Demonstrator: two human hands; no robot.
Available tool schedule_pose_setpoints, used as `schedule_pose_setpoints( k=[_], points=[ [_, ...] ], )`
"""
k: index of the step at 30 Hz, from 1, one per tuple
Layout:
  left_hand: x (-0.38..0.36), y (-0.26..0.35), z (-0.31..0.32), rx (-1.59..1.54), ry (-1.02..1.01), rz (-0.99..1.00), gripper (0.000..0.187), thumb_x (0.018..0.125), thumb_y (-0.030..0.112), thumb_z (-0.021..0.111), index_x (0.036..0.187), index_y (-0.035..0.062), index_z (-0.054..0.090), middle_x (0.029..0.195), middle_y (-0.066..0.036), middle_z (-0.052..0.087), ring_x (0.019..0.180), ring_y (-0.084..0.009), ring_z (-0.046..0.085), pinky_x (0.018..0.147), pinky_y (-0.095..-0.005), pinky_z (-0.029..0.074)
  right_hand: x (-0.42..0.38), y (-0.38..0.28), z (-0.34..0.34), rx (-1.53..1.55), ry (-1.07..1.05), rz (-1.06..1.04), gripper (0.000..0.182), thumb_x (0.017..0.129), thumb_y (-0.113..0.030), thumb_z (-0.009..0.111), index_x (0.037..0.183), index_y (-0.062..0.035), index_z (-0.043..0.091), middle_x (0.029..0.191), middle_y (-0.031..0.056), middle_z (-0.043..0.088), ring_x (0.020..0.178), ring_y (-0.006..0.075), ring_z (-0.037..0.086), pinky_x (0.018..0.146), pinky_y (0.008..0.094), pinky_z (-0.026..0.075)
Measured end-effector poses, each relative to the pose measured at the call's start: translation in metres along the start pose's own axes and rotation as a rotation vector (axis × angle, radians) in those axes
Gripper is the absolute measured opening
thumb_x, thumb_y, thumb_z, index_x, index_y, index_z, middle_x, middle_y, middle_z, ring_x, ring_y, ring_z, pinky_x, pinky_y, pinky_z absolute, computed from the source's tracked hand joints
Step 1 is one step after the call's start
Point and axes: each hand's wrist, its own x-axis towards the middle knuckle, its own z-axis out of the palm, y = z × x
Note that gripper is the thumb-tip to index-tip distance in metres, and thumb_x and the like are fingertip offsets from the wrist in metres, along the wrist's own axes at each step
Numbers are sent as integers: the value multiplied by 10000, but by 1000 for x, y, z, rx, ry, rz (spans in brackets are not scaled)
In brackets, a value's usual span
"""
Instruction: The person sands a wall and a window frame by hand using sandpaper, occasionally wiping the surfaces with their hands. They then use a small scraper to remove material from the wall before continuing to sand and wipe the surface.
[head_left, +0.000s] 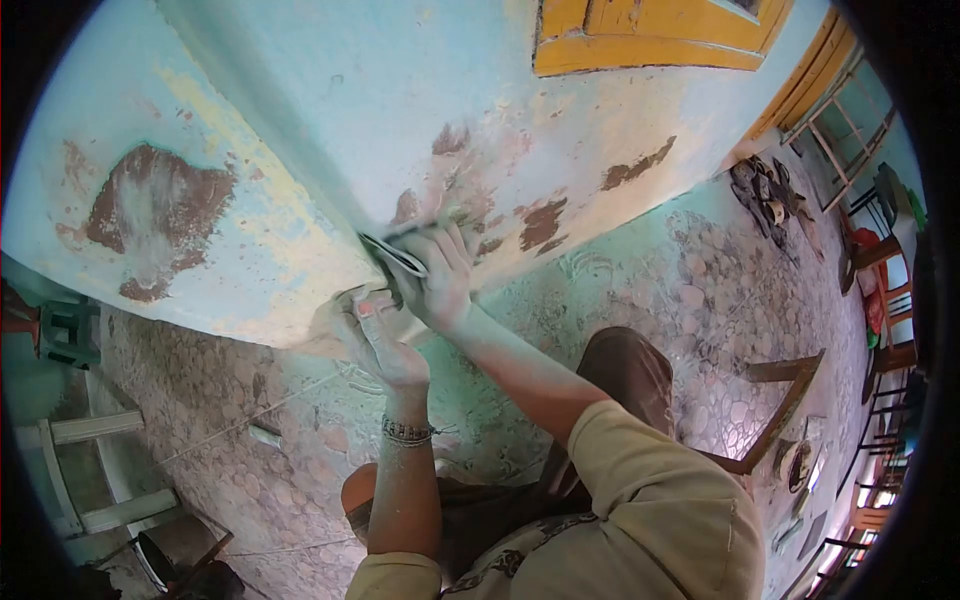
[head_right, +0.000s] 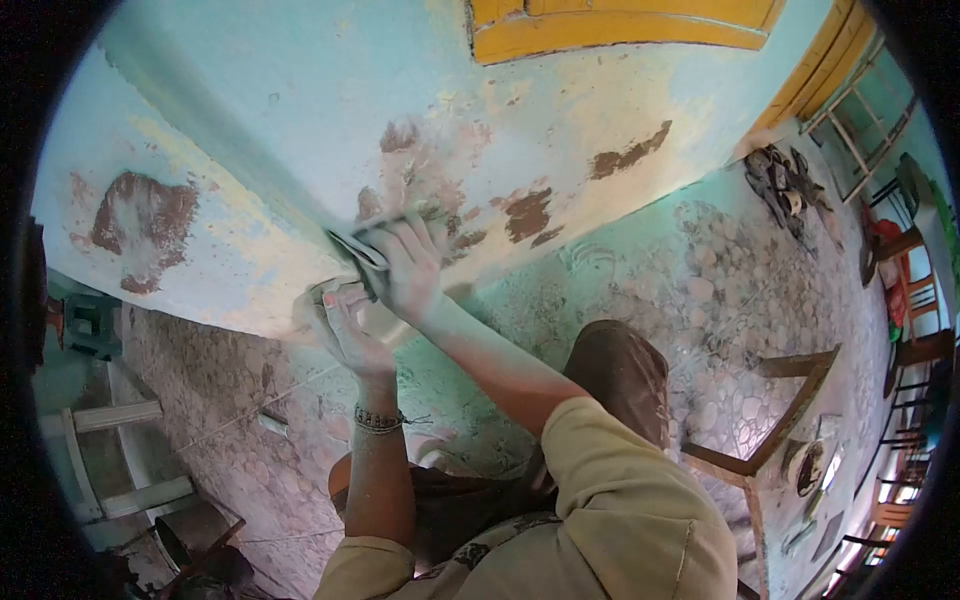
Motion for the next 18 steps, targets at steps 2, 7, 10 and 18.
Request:
schedule_pose_setpoints(
  k=[2, 7, 10, 18],
  points=[
    [-2, -6, 2, -10, 65, -24, 443, 1022, 322, 447, 1240, -63, 423, 1022, -115, 538, 933, -189, 521, 836, -296, 425, 5, 0, -2, 9, -21, 27, 198, 729, -165, 745, 874, -108, 623, 801, 33, 583, 736, 241, 534, 736, 374, 312],
    [-4, -4, 13, 76, 83, 16, 486, 1015, 336, 450, 1260, -81, 406, 1062, -130, 522, 934, -192, 515, 823, -307, 434, 38, -1, -7, 88, 48, 7, 221, 746, -189, 773, 865, -97, 611, 798, 38, 577, 744, 238, 531, 741, 386, 304],
    [-6, -1, 14, 108, 88, 55, 491, 1017, 333, 435, 1252, -96, 402, 1066, -144, 519, 952, -193, 507, 819, -314, 432, 96, -11, 6, 161, 227, -75, 218, 771, -148, 778, 859, -72, 594, 794, 54, 579, 716, 242, 536, 700, 376, 369],
    [-3, 1, 18, 164, 97, 108, 497, 1019, 338, 410, 1230, -112, 404, 990, -129, 508, 895, -185, 475, 796, -313, 416, 60, -17, 14, 76, 170, -28, 215, 705, -149, 779, 843, -81, 629, 800, 59, 579, 745, 264, 568, 729, 390, 355]
  ],
)
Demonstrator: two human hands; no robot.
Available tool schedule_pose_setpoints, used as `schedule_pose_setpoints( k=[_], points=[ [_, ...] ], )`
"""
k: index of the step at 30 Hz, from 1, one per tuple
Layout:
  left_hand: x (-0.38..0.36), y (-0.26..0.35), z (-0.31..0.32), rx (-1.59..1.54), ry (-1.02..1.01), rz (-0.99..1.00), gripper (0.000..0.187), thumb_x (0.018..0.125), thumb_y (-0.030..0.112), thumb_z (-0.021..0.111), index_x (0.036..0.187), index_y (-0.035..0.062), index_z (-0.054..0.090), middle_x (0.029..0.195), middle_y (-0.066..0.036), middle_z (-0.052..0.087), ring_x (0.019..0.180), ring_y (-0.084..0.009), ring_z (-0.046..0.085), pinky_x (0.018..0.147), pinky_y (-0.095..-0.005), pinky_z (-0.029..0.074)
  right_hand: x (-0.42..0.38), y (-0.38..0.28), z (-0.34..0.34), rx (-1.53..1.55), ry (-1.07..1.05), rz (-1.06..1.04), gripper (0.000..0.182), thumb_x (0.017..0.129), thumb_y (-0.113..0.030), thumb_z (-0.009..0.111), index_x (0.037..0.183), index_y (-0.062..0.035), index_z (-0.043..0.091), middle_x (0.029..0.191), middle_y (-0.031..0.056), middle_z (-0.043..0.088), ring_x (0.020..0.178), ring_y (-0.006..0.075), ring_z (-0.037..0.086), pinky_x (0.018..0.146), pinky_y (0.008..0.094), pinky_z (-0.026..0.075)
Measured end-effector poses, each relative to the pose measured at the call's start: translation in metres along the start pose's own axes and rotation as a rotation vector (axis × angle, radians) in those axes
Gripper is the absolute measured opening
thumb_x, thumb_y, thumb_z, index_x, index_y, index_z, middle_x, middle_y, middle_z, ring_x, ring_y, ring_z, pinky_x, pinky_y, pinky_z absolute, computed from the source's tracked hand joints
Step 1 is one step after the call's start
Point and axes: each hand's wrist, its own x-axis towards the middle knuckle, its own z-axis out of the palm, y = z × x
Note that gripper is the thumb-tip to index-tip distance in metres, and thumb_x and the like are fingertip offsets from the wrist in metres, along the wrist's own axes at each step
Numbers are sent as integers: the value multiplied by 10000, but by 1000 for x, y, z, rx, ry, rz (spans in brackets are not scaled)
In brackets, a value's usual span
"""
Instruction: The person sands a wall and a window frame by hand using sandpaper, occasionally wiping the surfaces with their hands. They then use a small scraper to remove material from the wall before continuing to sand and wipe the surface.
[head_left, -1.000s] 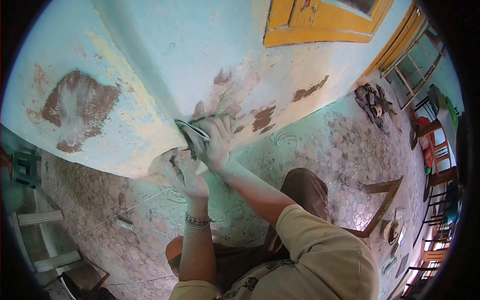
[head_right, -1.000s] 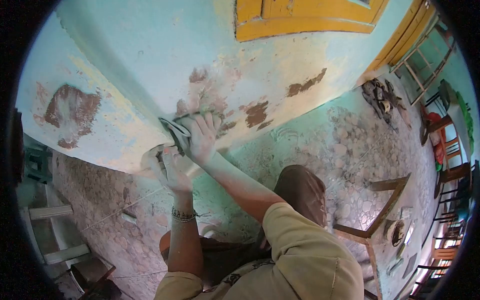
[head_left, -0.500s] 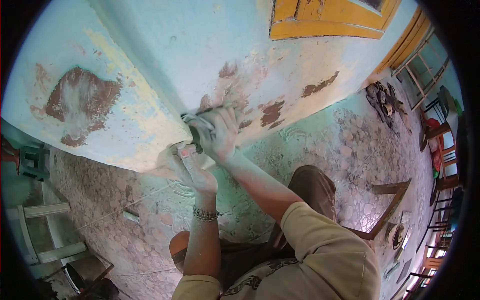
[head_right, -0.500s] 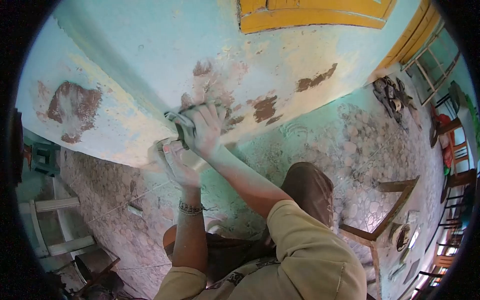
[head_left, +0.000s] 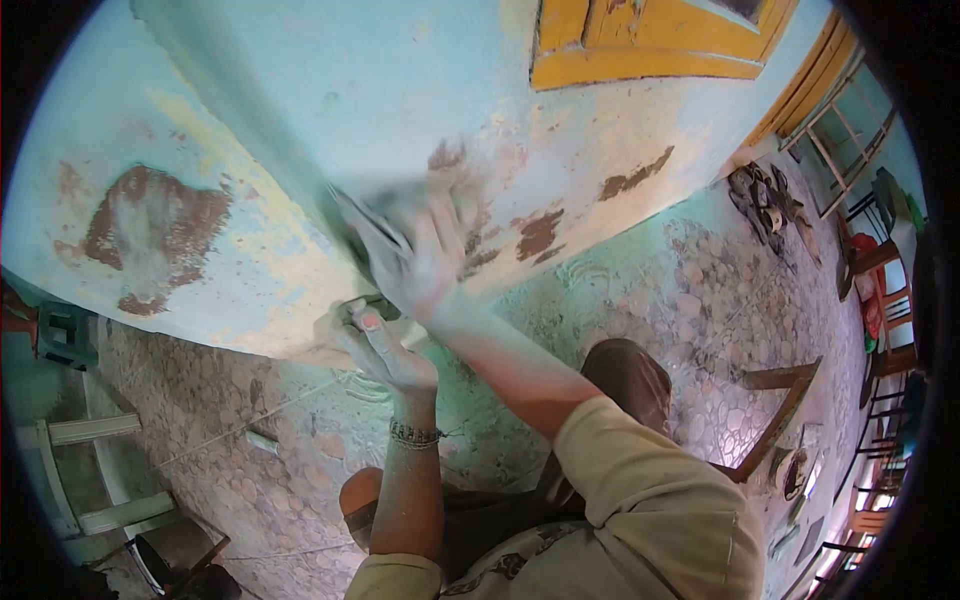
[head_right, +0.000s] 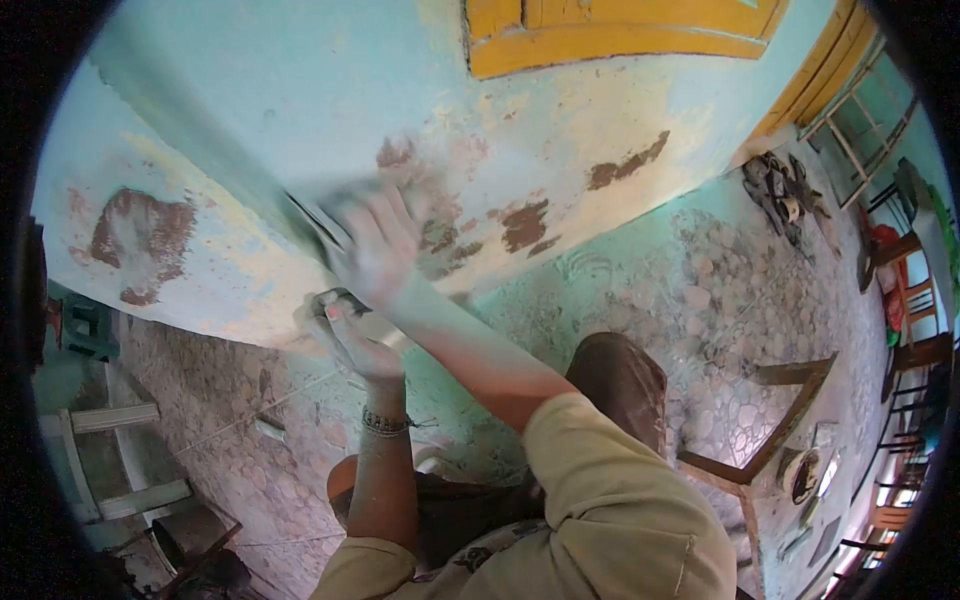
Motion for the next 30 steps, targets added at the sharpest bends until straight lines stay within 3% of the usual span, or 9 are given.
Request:
schedule_pose_setpoints(
  k=[5, 8, 11, 12, 17, 20, 24, 26, 30],
  points=[
    [-3, 3, 1, -31, -58, 4, 492, 1014, 356, 402, 1204, -97, 423, 1007, -121, 537, 859, -183, 487, 784, -319, 409, 44, 3, -2, -141, 42, -70, 219, 757, -199, 778, 865, -77, 632, 758, 65, 573, 756, 282, 560, 717, 399, 364],
    [3, 4, -8, 70, -128, 56, 495, 1003, 355, 420, 1203, -99, 419, 993, -119, 548, 833, -186, 498, 777, -307, 406, 174, 4, 38, -54, 407, -342, 261, 756, -233, 784, 843, -82, 590, 769, 84, 576, 747, 289, 540, 742, 416, 357],
    [2, 0, -10, 64, -124, 62, 465, 986, 318, 448, 1205, -91, 418, 971, -120, 543, 823, -196, 504, 771, -306, 409, 165, 4, 35, 46, 338, -258, 277, 756, -228, 783, 833, -80, 562, 804, 89, 588, 737, 301, 533, 744, 424, 357],
    [1, 3, -7, 55, -121, 75, 434, 994, 296, 440, 1206, -81, 420, 977, -120, 542, 834, -190, 506, 780, -303, 415, 124, 1, 22, -7, 202, -1, 288, 753, -229, 787, 845, -85, 554, 837, 87, 595, 753, 284, 542, 754, 416, 357],
    [0, -2, -7, 98, -96, 158, 372, 1008, 240, 431, 1222, -64, 420, 992, -116, 540, 878, -186, 519, 820, -303, 427, 59, 16, -1, -9, 24, -239, 283, 715, -101, 802, 906, -49, 600, 844, 95, 596, 729, 290, 553, 681, 382, 425],
    [-2, 5, -8, 32, -109, -12, 355, 1000, 194, 463, 1234, -71, 433, 1008, -116, 546, 896, -191, 526, 836, -313, 432, 137, 2, 12, -119, 45, -354, 244, 713, -69, 772, 896, -50, 612, 825, 63, 600, 710, 269, 558, 688, 366, 419],
    [-5, 8, -2, 236, -190, 212, 362, 955, 163, 565, 1212, -72, 468, 1023, -138, 558, 914, -215, 537, 859, -320, 432, 169, 1, 31, 117, 238, -424, 225, 738, -98, 745, 899, -61, 593, 817, 94, 558, 777, 325, 539, 679, 425, 411],
    [-9, 10, 4, 254, -242, 351, 379, 934, 169, 611, 1196, -74, 484, 1058, -160, 558, 938, -230, 538, 876, -328, 428, 90, 16, 9, -98, 84, -155, 211, 742, -62, 746, 898, -41, 605, 830, 72, 605, 726, 276, 569, 706, 384, 428],
    [-11, 17, 7, 165, -248, 334, 428, 928, 176, 612, 1225, -91, 457, 1190, -203, 514, 1061, -267, 515, 957, -384, 407, 48, 18, -6, -18, 31, -129, 245, 751, -86, 753, 932, -53, 590, 830, 75, 592, 750, 262, 556, 731, 380, 417]
  ],
)
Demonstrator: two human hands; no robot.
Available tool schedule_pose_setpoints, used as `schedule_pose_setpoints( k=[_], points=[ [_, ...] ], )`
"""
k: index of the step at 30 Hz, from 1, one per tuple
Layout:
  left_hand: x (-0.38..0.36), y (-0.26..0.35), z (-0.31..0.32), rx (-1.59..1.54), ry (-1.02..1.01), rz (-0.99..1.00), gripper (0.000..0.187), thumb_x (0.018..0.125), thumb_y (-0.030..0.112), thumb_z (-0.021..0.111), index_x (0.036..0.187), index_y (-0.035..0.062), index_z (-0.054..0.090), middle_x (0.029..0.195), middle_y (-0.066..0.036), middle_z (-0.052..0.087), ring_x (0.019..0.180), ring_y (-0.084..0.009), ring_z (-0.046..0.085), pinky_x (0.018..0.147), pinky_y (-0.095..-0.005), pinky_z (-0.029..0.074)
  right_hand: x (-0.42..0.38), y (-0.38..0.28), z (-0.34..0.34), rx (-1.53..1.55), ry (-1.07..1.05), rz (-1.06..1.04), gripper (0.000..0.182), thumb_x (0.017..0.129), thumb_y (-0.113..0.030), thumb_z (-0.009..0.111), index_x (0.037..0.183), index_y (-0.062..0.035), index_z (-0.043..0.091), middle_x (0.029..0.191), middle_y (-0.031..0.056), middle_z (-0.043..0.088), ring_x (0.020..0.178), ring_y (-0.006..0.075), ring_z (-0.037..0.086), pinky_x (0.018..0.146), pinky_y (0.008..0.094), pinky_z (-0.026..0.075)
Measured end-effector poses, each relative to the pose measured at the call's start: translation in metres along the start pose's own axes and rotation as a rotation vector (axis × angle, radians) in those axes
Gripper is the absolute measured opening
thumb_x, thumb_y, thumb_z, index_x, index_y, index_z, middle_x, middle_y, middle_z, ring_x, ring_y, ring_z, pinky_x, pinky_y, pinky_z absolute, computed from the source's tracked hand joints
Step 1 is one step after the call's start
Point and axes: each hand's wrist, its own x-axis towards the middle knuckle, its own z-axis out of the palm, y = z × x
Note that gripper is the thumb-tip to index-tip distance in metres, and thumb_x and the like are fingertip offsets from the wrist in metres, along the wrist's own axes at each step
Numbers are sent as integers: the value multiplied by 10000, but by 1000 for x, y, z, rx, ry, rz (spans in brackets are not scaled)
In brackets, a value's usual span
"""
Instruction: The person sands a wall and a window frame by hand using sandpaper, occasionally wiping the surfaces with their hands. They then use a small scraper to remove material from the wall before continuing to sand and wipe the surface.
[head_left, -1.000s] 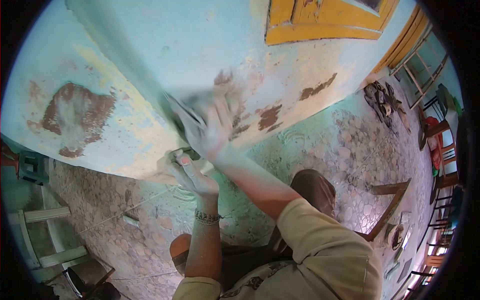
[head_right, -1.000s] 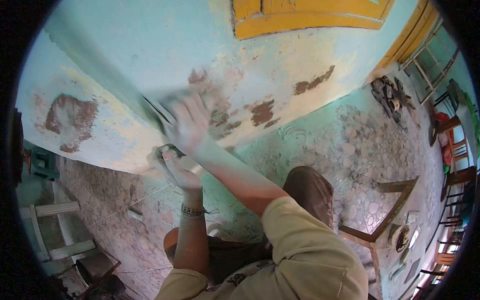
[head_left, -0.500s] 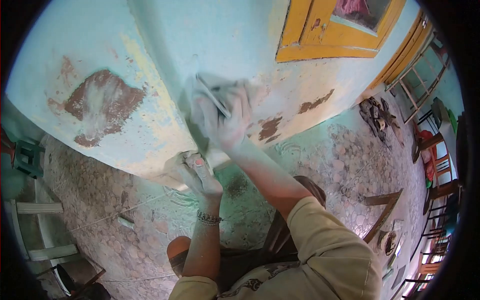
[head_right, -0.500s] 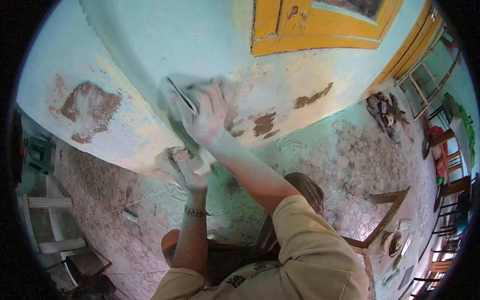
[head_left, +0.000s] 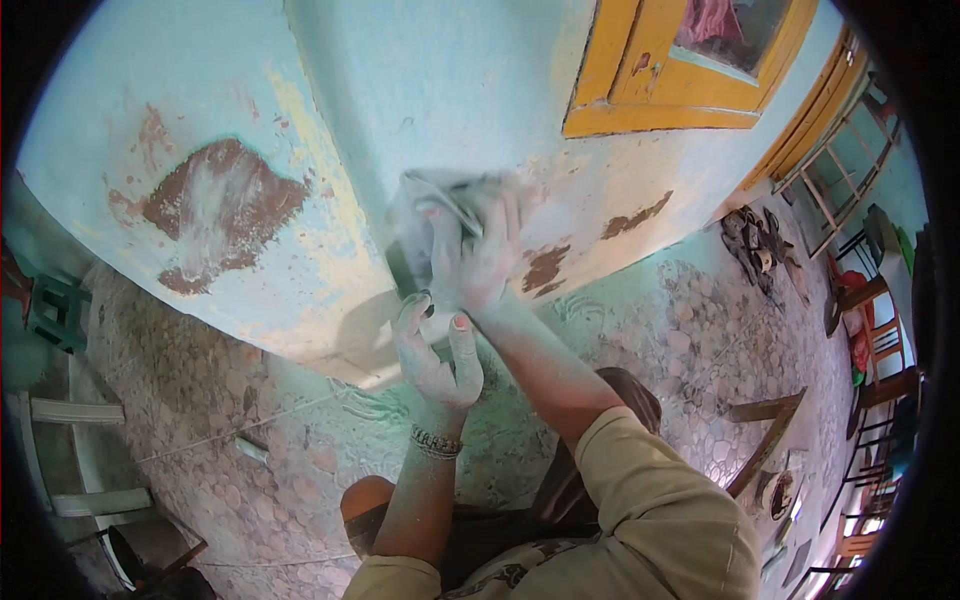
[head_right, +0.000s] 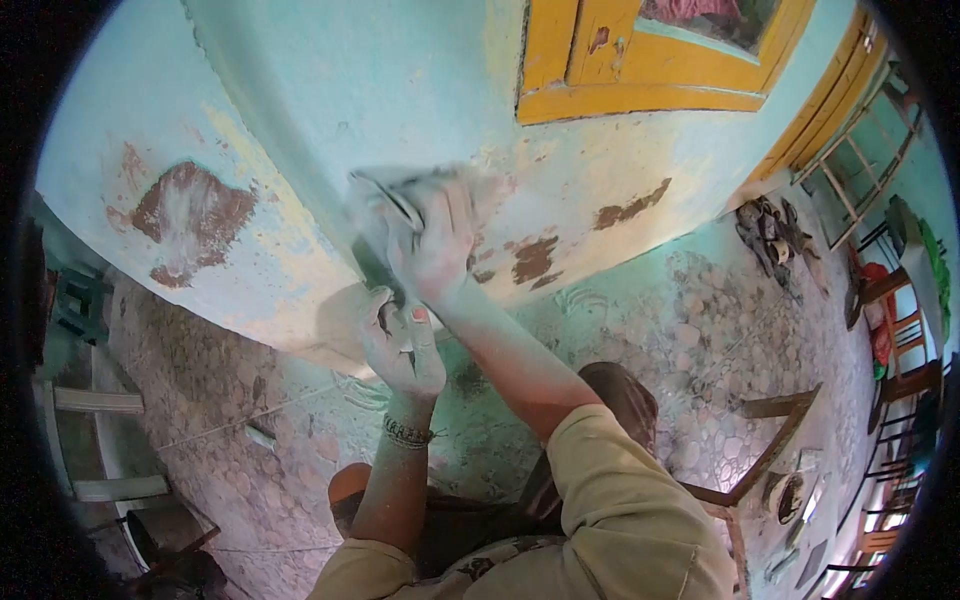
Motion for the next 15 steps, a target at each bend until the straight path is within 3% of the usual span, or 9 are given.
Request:
schedule_pose_setpoints(
  k=[4, 7, 11, 15],
  points=[
    [2, 0, 2, -45, -4, -41, 448, 929, 186, 596, 1247, -87, 439, 1224, -221, 502, 1115, -316, 513, 998, -415, 398, 90, -20, 21, -83, 28, -13, 197, 759, -107, 745, 890, -62, 606, 814, 71, 567, 721, 246, 517, 739, 366, 367],
    [3, 0, -1, -46, -46, -41, 463, 941, 204, 563, 1271, -88, 418, 1288, -257, 469, 1209, -370, 479, 1046, -448, 369, 97, -17, 22, -160, 19, -79, 142, 780, -70, 720, 858, -44, 604, 806, 82, 589, 747, 252, 543, 749, 384, 392],
    [5, -4, -3, -178, -45, 24, 533, 987, 269, 476, 1348, -99, 339, 1434, -283, 352, 1348, -375, 363, 1125, -469, 281, -13, -18, -13, 90, -185, 75, 143, 812, -49, 700, 891, -3, 589, 877, 137, 618, 799, 308, 574, 766, 438, 438],
    [4, -5, -2, -226, -71, -8, 602, 999, 330, 426, 1390, -107, 291, 1480, -294, 297, 1397, -386, 295, 1155, -485, 224, 15, -16, -1, -148, -123, 34, 202, 801, -105, 732, 895, -14, 578, 834, 146, 594, 773, 335, 547, 743, 439, 432]
  ],
)
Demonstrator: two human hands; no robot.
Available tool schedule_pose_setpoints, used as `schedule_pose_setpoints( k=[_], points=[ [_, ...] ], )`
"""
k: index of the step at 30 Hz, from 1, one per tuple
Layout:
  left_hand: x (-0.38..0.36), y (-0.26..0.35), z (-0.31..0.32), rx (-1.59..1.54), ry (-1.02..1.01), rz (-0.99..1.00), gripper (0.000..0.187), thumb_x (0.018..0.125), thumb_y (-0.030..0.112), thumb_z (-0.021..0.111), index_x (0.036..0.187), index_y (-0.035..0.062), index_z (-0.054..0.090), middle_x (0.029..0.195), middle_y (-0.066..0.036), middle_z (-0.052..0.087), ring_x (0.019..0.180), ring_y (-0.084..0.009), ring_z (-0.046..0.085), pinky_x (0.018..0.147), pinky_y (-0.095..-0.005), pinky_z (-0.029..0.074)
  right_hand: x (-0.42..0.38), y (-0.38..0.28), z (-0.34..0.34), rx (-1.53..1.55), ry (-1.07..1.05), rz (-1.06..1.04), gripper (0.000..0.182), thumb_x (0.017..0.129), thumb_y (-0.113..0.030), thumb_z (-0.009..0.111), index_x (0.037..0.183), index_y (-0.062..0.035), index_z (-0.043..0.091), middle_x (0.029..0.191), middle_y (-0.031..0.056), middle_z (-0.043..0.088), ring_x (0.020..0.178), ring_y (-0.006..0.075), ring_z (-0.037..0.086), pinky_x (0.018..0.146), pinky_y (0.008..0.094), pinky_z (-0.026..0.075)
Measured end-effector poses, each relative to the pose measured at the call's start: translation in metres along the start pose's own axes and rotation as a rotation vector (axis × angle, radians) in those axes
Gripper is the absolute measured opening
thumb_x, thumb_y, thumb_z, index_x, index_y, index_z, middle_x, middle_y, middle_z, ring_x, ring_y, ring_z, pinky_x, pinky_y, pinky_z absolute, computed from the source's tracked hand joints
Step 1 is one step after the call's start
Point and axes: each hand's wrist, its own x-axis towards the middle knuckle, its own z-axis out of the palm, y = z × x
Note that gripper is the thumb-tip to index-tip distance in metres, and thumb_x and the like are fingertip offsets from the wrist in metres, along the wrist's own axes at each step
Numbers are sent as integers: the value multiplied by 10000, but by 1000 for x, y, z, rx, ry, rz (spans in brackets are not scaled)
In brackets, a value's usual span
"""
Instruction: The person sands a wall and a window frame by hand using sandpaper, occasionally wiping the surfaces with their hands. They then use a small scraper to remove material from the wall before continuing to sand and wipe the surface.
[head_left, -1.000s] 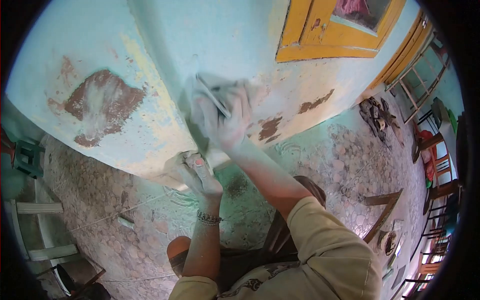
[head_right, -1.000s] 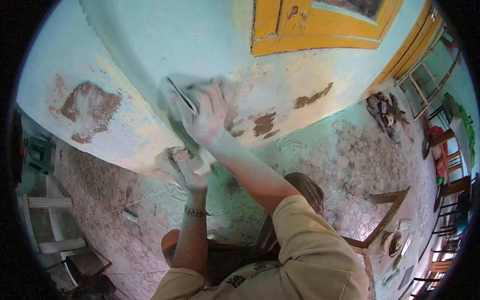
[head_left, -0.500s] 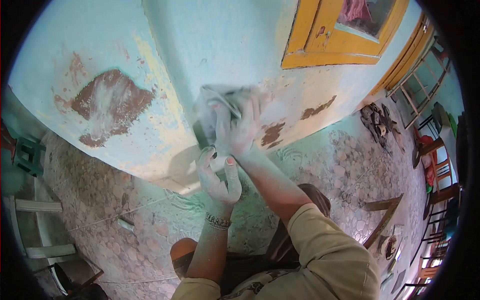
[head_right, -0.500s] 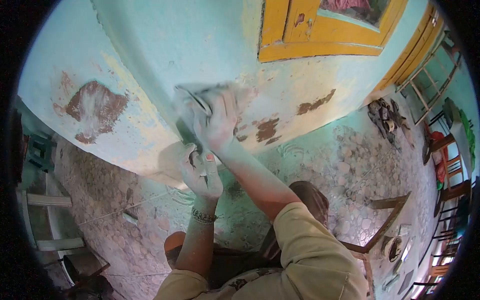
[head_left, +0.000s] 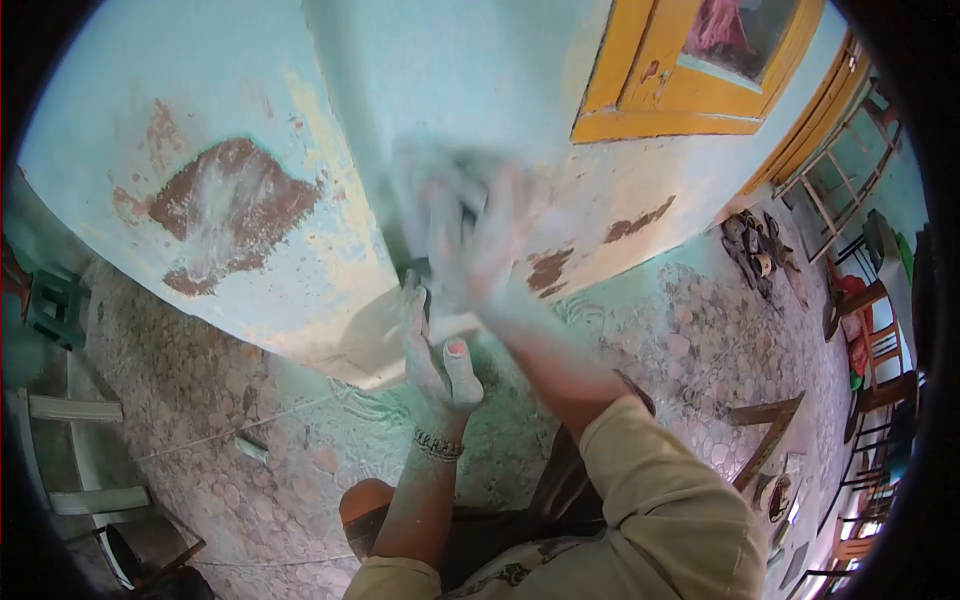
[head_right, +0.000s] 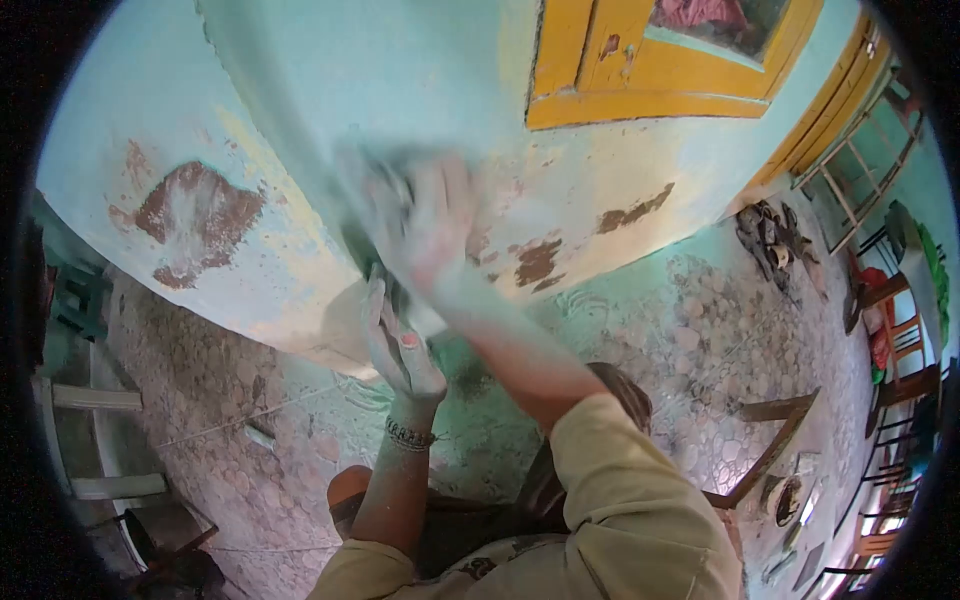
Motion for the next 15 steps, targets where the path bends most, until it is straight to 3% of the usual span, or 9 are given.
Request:
schedule_pose_setpoints(
  k=[3, 6, 10, 15],
  points=[
    [1, 4, -3, -2, -43, -4, 621, 997, 327, 436, 1407, -109, 270, 1484, -289, 297, 1402, -384, 290, 1158, -488, 221, 82, -14, 11, 93, 133, 12, 251, 796, -145, 748, 914, -13, 570, 825, 144, 568, 772, 336, 529, 721, 438, 424],
    [1, 2, -1, 78, 0, 49, 602, 985, 320, 423, 1382, -124, 334, 1438, -318, 376, 1354, -441, 368, 1120, -492, 297, 41, -14, 4, 22, 94, 43, 240, 803, -140, 737, 917, -9, 571, 824, 143, 565, 783, 334, 530, 714, 433, 422],
    [-3, -2, -1, 3, 27, 75, 605, 978, 312, 443, 1383, -124, 334, 1433, -318, 381, 1351, -435, 377, 1120, -484, 301, -56, 10, -6, 149, -12, 112, 168, 835, -166, 674, 876, -48, 560, 783, 103, 526, 743, 313, 505, 694, 427, 351],
    [-7, 4, -12, -17, -21, 27, 568, 999, 304, 449, 1370, -102, 307, 1440, -287, 357, 1361, -390, 360, 1132, -505, 281, 18, -9, -7, -44, -40, 122, 246, 859, -183, 709, 930, 11, 576, 829, 139, 585, 815, 308, 556, 756, 407, 430]
  ],
)
